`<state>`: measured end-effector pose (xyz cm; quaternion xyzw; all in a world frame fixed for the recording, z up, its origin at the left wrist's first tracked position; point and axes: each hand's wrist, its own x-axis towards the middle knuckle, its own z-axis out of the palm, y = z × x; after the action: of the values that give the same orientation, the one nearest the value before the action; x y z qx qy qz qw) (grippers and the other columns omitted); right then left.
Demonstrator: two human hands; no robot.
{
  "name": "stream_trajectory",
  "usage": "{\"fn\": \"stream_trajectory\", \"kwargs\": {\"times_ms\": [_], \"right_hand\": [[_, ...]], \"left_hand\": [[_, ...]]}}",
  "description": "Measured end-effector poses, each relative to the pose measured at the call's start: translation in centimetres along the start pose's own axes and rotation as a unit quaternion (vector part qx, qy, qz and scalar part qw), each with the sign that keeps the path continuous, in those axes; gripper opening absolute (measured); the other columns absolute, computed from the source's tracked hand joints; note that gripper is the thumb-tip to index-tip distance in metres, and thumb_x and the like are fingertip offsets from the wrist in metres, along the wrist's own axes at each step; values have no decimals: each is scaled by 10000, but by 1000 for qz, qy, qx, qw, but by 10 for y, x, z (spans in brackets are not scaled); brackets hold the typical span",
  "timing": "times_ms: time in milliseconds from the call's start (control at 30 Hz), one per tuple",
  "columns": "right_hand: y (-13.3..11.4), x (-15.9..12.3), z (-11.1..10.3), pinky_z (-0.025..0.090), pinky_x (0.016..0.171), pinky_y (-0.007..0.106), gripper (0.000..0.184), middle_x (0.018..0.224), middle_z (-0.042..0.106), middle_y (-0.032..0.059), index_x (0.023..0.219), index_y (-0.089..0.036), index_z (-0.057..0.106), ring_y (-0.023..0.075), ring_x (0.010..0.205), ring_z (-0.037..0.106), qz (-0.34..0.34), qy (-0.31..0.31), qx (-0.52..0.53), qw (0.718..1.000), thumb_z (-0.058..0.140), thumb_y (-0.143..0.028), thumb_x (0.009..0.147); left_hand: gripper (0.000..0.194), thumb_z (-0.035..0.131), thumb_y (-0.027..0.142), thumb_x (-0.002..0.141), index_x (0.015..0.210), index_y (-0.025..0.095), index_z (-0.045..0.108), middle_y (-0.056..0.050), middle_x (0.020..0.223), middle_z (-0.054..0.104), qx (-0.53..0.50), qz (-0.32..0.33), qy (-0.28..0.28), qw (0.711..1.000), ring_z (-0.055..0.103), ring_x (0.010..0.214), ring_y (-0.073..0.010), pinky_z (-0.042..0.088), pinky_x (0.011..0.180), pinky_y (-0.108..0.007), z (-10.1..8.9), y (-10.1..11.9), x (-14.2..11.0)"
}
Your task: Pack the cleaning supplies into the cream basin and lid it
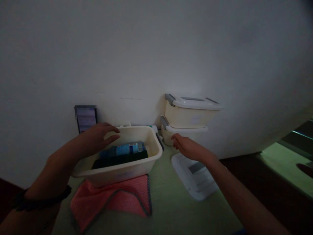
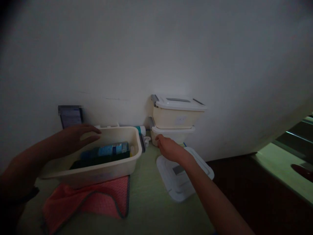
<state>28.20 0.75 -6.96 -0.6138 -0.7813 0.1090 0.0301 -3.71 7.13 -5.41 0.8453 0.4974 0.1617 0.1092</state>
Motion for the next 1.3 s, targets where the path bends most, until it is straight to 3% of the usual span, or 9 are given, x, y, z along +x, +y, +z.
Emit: {"fn": "stream_trajectory", "kwargs": {"times_ms": [167, 267, 333, 500, 733, 900, 1133, 1300], "right_hand": [[25, -13, 12, 426, 771, 276, 237, 992, 666, 102, 919, -138, 633, 195, 907, 611, -3, -109, -73, 991, 526, -57, 724], [37, -24, 19, 449, 715, 298, 297, 964, 673, 122, 872, -119, 649, 232, 857, 634, 20, -159, -118, 980, 617, -22, 593], [43, -32, 24, 452, 713, 326, 303, 973, 668, 153, 873, -103, 645, 262, 866, 637, 33, -162, -143, 976, 617, -18, 584], [49, -44, 31, 427, 764, 359, 318, 1037, 648, 174, 928, -112, 619, 269, 922, 621, 19, -130, -162, 978, 489, 4, 663], [48, -42, 34, 412, 700, 328, 249, 930, 640, 101, 809, -175, 571, 252, 850, 595, -35, -109, -114, 987, 543, -74, 583], [40, -43, 36, 407, 631, 298, 188, 850, 604, 77, 782, -191, 498, 206, 739, 559, -66, -95, -46, 992, 510, -122, 607], [41, -54, 4, 399, 695, 288, 216, 809, 503, 23, 789, -210, 405, 174, 766, 490, -53, -17, 88, 995, 470, -96, 617], [8, -45, -22, 387, 710, 282, 203, 792, 468, 5, 782, -211, 400, 160, 765, 455, -112, 54, 143, 982, 459, -90, 631]], "left_hand": [[479, 397, 538, 766, 993, 203, 655, -106, 1099, 653, 4, 38, -52, 998, 595, 1006, -296, 436, 895, -427, 9, 7, -2], [489, 403, 546, 769, 996, 190, 650, -115, 1033, 682, -8, 28, -75, 997, 622, 955, -287, 471, 845, -409, 12, 4, -2], [477, 412, 532, 770, 989, 178, 646, -117, 998, 695, -27, 20, -83, 996, 639, 916, -273, 492, 812, -385, 12, 2, -1], [425, 428, 519, 776, 943, 200, 655, -86, 956, 714, -52, 23, -67, 996, 659, 876, -251, 509, 789, -348, 9, 3, -3], [373, 442, 467, 782, 911, 187, 652, -84, 944, 711, -68, 21, -29, 997, 665, 842, -233, 515, 768, -342, 7, 7, -8], [343, 438, 428, 805, 879, 165, 647, -86, 908, 710, -65, 24, 19, 997, 661, 818, -215, 510, 751, -318, 7, 8, -13], [296, 451, 408, 817, 855, 183, 640, -57, 864, 706, -114, 44, 20, 992, 652, 792, -191, 503, 731, -297, 5, 11, -14], [313, 436, 440, 843, 928, 182, 592, -58, 876, 693, -158, 43, 22, 986, 646, 815, -195, 497, 757, -326, 2, 15, -16]]}}
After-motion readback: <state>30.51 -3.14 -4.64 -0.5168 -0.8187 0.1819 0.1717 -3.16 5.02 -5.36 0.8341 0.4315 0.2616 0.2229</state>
